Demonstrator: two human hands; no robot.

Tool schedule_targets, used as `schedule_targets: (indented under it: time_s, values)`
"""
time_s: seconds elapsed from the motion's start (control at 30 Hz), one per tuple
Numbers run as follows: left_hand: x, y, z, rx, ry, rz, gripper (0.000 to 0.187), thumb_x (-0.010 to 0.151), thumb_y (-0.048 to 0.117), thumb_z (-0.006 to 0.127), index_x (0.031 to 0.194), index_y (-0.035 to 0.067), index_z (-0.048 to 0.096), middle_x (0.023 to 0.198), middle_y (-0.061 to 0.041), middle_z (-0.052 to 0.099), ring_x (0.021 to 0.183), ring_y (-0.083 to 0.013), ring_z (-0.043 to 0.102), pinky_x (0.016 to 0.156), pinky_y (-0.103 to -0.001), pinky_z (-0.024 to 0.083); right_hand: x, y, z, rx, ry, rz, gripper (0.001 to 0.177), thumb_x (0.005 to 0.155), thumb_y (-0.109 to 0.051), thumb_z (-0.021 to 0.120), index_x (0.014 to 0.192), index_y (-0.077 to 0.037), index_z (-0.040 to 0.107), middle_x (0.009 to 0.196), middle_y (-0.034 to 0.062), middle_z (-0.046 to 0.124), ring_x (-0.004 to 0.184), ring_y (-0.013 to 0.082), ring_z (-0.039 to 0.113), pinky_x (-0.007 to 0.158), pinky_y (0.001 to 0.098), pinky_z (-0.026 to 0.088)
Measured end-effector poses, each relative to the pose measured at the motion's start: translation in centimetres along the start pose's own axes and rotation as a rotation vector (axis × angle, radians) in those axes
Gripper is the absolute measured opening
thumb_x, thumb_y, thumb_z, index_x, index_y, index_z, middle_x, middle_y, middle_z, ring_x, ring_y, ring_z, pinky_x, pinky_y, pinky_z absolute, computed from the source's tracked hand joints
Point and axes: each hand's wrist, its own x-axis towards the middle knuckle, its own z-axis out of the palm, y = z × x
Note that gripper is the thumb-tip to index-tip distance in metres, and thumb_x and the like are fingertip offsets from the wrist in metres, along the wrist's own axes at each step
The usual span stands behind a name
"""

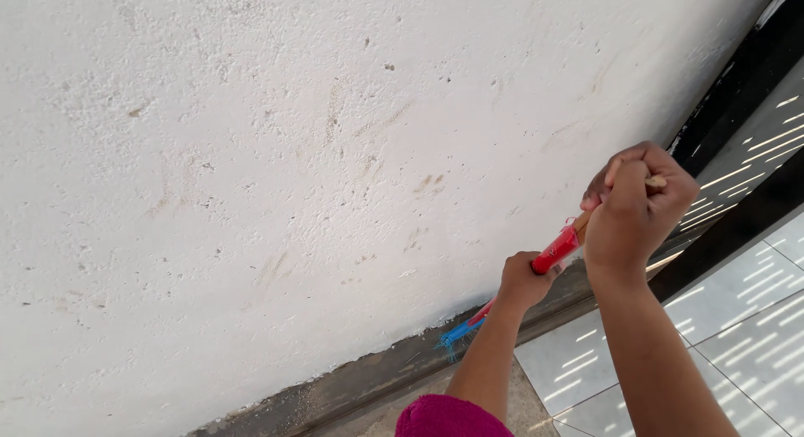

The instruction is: Cleaning the base of an outdoor wall using a squeegee.

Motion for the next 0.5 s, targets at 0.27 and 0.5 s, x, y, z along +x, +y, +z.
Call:
schedule_targets:
  time_s: [0.27,0.5]
  values:
    - [-3.3,-2.9,-3.0,0.168,0.011,-0.256,0.024,0.086,0.033,0.072,0.097,0.013,0.079,0.083,-0.015,0.073,0.081,-0.0345,0.072,0.077,-0.043,0.056,-2.6,3.2,1.0,0.150,0.066,0.247,0.024,0.090,0.000,0.040,0.067,-0.002,0.044,0.059,0.0022,0.042,0.048,0.0089,0.042,0.046,0.0260,0.038]
    - [-8.0,-5.8,-7.4,0.263,0.165,-0.425,0.031,0.081,0.035,0.073,0.102,0.014,0.078,0.102,-0.018,0.074,0.098,-0.0375,0.071,0.087,-0.045,0.056,-6.8,2.9,4.2,0.257,-0.008,0.429,0.026,0.088,0.001,0.040,0.063,-0.003,0.042,0.056,0.0024,0.042,0.047,0.0086,0.040,0.043,0.0267,0.034]
